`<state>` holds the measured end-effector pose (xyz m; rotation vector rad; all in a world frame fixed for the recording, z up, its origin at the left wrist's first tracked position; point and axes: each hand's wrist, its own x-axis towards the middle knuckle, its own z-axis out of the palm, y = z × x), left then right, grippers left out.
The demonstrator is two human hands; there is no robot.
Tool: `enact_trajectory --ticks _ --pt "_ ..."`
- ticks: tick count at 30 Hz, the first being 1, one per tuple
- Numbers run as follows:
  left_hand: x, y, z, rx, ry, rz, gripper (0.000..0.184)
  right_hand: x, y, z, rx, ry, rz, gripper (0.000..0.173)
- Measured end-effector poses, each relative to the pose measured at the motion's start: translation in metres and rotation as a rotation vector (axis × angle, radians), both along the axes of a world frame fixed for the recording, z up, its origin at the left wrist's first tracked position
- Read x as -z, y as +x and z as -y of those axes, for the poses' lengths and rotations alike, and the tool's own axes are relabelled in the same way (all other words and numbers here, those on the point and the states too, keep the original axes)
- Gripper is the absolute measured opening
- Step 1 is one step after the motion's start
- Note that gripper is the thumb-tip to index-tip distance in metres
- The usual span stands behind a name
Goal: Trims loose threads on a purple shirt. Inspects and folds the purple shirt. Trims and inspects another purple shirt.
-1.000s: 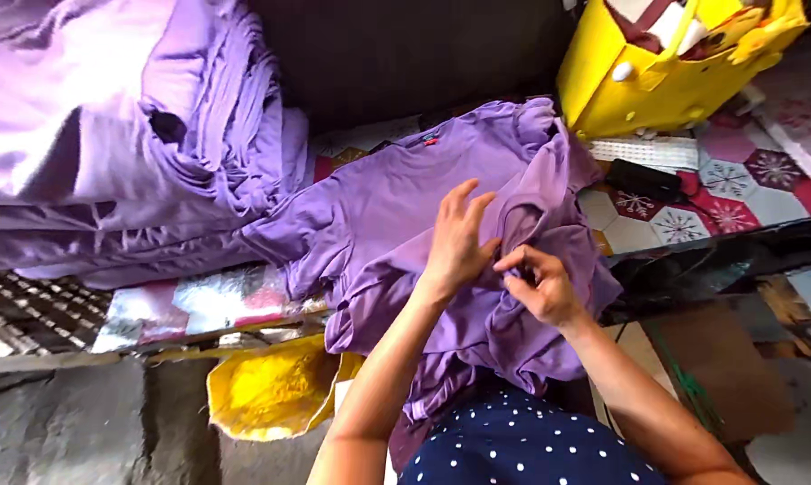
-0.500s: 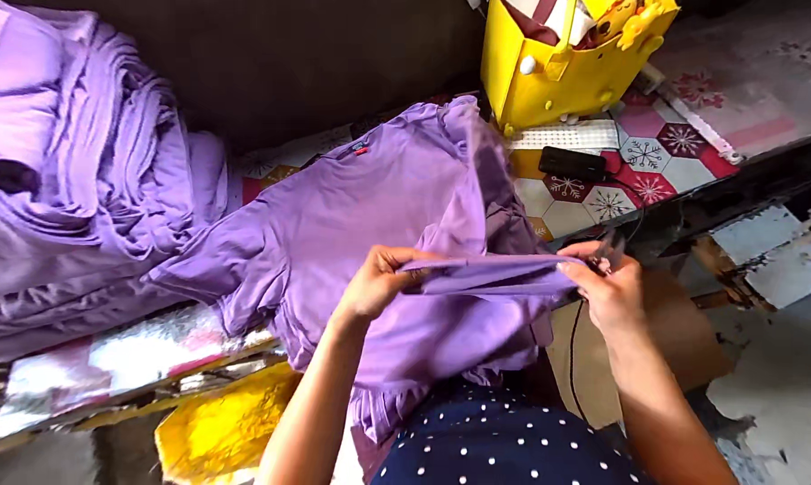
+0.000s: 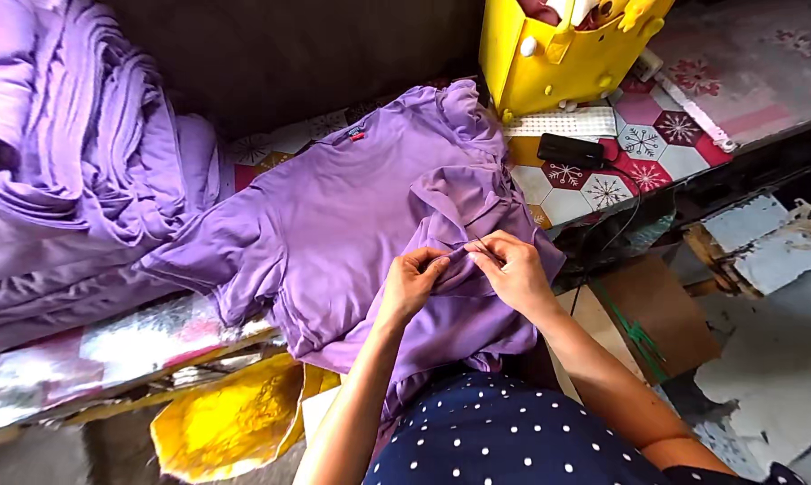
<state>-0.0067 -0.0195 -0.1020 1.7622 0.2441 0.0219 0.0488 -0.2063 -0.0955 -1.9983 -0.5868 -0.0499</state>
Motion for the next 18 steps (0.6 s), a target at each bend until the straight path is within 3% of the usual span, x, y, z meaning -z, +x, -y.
enact_trajectory --ticks 3,6,13,18 --pt "-0.006 -0.002 0.007 -0.075 -0.187 -0.028 0.014 0.008 0.0 -0.004 0.006 0.034 -0.129 0.011" --pt "-0.012 -0.007 0.01 -0.104 -0.206 -0.013 0.013 0.008 -0.01 -0.008 0.046 0.127 -0.028 0.01" --pt "-0.007 -0.013 0.019 -0.064 0.245 0.195 0.009 0.009 -0.016 -0.02 0.104 0.013 0.088 0.01" --pt "-0.003 -0.015 0.015 -0.07 0.182 0.255 0.008 0.002 -0.009 -0.015 -0.12 0.34 -0.313 0.008"
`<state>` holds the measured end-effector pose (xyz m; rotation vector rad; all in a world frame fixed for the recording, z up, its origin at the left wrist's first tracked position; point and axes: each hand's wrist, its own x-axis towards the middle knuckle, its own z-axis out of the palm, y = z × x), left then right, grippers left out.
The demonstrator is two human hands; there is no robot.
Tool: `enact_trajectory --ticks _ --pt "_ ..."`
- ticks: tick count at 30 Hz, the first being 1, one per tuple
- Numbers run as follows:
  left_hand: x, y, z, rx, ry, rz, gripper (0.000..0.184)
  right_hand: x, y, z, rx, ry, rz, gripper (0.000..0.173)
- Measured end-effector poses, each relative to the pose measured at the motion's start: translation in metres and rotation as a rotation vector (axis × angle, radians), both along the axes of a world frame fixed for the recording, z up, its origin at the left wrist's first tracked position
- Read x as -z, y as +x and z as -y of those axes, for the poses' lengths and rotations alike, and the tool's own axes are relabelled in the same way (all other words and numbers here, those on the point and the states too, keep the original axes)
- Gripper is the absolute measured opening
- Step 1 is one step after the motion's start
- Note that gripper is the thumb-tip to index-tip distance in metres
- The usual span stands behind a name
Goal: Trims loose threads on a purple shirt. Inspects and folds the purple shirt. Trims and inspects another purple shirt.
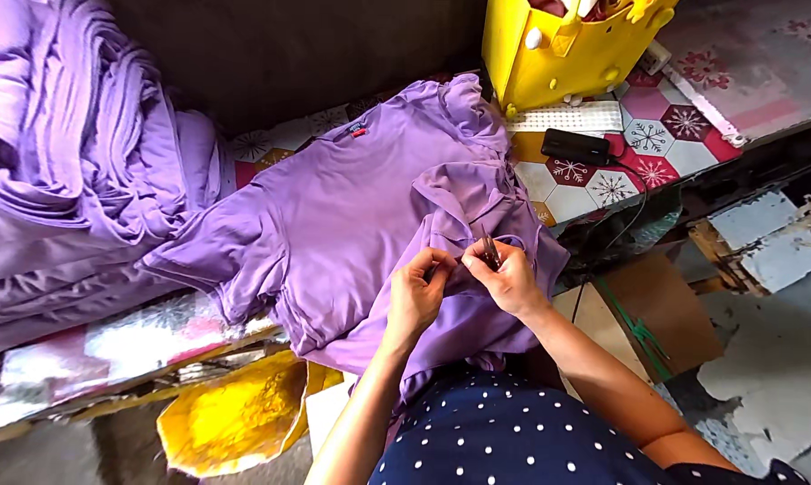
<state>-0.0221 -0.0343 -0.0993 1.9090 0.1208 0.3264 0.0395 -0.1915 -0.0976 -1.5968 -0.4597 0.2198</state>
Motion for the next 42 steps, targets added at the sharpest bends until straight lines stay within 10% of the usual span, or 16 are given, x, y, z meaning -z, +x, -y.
enact_trajectory --ticks 9,20,42 --pt "0.008 -0.006 -0.001 0.076 0.018 0.139 0.01 -0.011 -0.001 -0.001 -0.087 -0.009 0.05 0.008" --pt "0.007 0.006 -0.012 0.109 0.201 0.277 0.013 -0.015 0.055 0.035 -0.568 -0.559 0.429 0.049" --pt "0.006 0.007 -0.01 0.218 0.142 0.289 0.012 -0.021 0.053 0.028 -0.64 -0.578 0.488 0.049"
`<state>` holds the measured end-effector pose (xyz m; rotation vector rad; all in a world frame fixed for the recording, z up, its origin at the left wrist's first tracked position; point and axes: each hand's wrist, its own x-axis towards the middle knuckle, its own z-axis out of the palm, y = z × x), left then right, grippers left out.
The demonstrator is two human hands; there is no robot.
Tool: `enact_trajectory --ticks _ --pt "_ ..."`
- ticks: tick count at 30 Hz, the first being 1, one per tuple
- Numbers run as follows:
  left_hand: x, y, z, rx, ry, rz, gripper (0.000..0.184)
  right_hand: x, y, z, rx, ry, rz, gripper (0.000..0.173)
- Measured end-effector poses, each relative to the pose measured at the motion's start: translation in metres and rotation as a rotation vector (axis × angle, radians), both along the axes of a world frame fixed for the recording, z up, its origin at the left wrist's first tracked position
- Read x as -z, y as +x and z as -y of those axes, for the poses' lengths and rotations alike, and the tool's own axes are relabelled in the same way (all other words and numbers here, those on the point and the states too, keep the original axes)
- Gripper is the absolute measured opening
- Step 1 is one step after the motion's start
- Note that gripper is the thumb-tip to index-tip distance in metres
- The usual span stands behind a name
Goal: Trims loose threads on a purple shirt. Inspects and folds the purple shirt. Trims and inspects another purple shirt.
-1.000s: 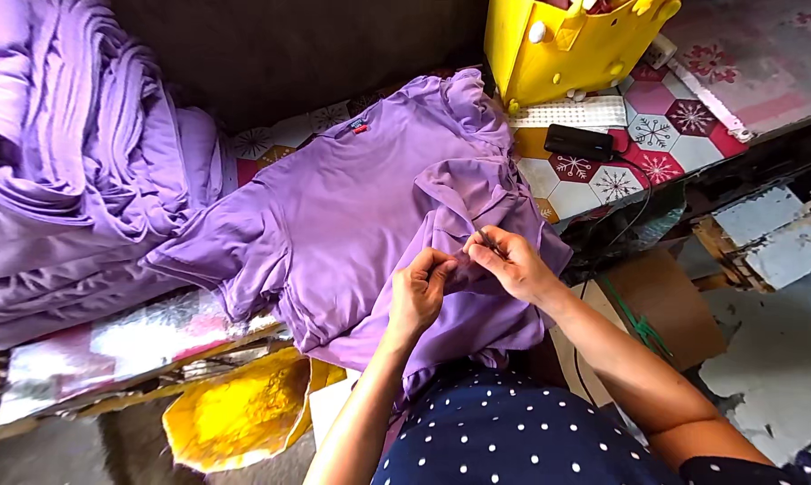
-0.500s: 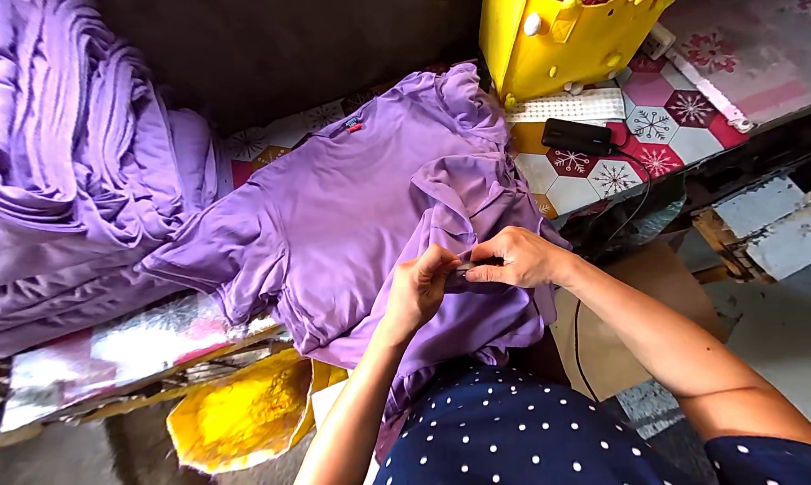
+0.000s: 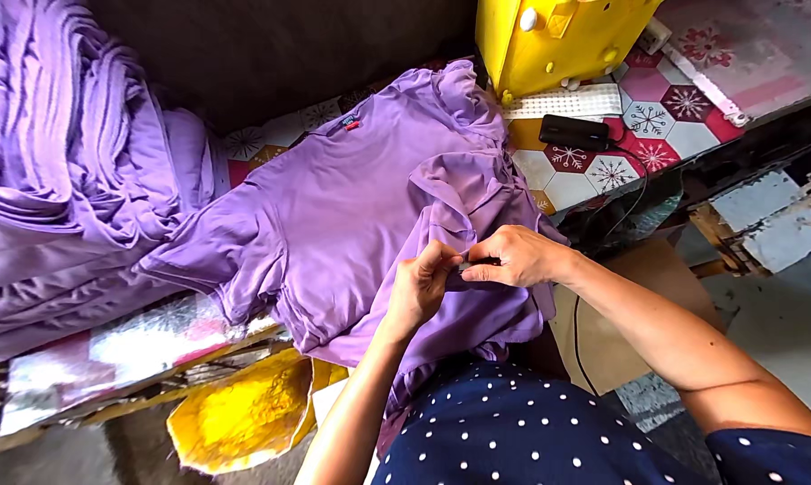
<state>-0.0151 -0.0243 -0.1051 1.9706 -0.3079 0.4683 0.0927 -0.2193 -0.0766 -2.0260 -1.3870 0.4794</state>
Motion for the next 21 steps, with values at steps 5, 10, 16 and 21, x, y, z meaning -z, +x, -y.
enact_trajectory --ticks 5,10,16,21 --pt "0.001 -0.001 0.001 -0.017 -0.053 -0.032 0.011 0.009 -0.003 0.004 0.115 0.169 0.039 0.044" --pt "-0.002 -0.01 -0.011 -0.147 -0.099 -0.103 0.011 0.028 0.0 0.005 0.272 0.146 -0.138 0.029" --pt "-0.006 -0.104 -0.134 -0.65 0.061 -0.207 0.022 0.026 -0.005 0.01 0.358 0.234 -0.348 0.01" --pt "0.041 -0.261 -0.302 -1.36 0.388 -0.942 0.042 0.025 -0.009 0.011 0.371 0.268 -0.377 0.008"
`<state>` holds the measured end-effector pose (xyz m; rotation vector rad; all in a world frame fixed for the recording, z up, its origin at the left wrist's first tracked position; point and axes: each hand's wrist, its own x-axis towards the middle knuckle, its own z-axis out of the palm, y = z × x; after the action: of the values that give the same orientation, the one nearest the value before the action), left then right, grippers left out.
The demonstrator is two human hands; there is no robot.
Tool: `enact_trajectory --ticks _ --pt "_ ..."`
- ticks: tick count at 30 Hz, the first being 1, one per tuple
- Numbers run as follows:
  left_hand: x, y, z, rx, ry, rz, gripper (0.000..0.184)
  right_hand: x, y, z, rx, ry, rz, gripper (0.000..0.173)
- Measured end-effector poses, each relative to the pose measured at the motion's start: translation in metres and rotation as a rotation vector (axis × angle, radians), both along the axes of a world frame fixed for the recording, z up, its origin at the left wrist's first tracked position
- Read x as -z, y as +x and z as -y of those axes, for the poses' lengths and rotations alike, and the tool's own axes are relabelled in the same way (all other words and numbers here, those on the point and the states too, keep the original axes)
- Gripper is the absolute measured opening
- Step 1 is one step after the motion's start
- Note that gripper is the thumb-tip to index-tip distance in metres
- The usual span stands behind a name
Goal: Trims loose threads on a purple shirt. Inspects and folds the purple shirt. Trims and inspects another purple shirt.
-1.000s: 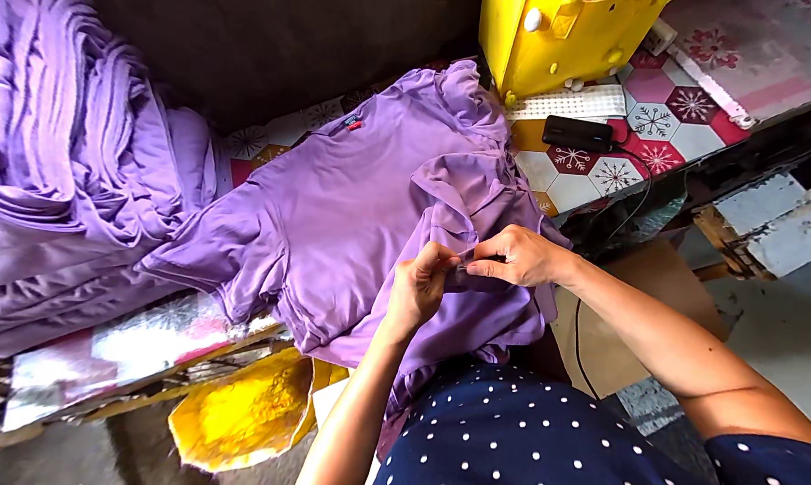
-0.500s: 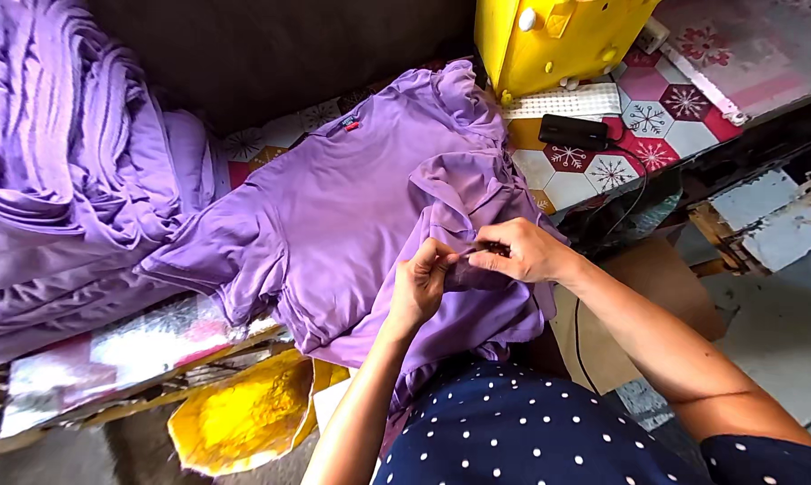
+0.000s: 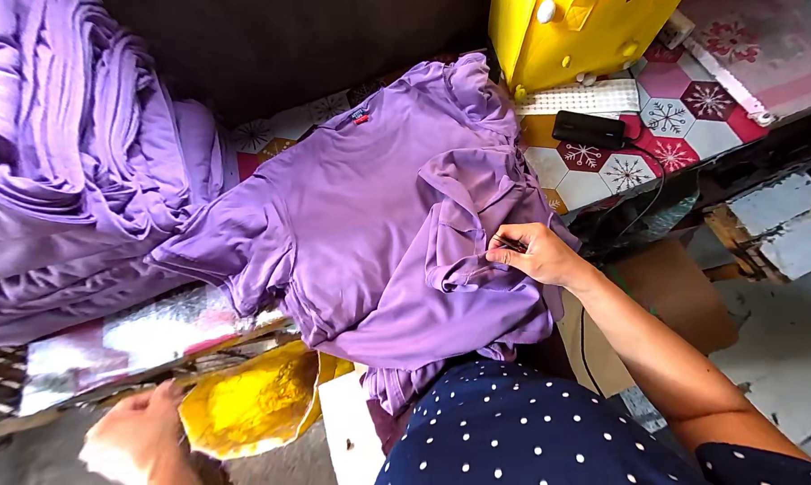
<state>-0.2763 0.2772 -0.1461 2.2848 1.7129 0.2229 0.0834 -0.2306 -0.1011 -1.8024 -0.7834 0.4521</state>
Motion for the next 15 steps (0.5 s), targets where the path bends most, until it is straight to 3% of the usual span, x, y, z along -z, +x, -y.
enact_trajectory --ticks 2,3,4,6,8,11,13,15 --pt "0.022 -0.048 -0.034 -0.199 0.061 -0.428 0.046 0.0 -0.003 -0.001 -0.012 0.009 0.009 0.008" --pt "0.02 -0.052 -0.029 -0.268 0.033 -0.554 0.05 0.0 -0.003 -0.002 -0.015 0.016 0.022 0.008" --pt "0.018 -0.048 -0.02 -0.331 -0.002 -0.613 0.059 0.0 -0.005 -0.002 -0.019 0.021 0.041 0.009" --pt "0.016 -0.024 0.01 -0.325 0.054 -0.48 0.084 -0.002 -0.006 -0.002 -0.024 0.024 0.078 0.01" --pt "-0.011 0.03 0.07 -0.084 0.116 -0.165 0.091 -0.004 -0.008 -0.003 -0.027 0.029 0.102 0.011" --pt "-0.047 0.125 0.171 0.542 0.111 0.271 0.045 -0.01 -0.009 -0.003 -0.034 0.033 0.143 0.011" --pt "-0.05 0.177 0.225 0.86 -0.118 0.507 0.04 -0.014 -0.008 -0.001 -0.07 0.042 0.181 0.011" --pt "-0.053 0.216 0.264 1.124 -0.447 0.621 0.047 -0.016 -0.005 0.0 -0.109 0.058 0.24 0.011"
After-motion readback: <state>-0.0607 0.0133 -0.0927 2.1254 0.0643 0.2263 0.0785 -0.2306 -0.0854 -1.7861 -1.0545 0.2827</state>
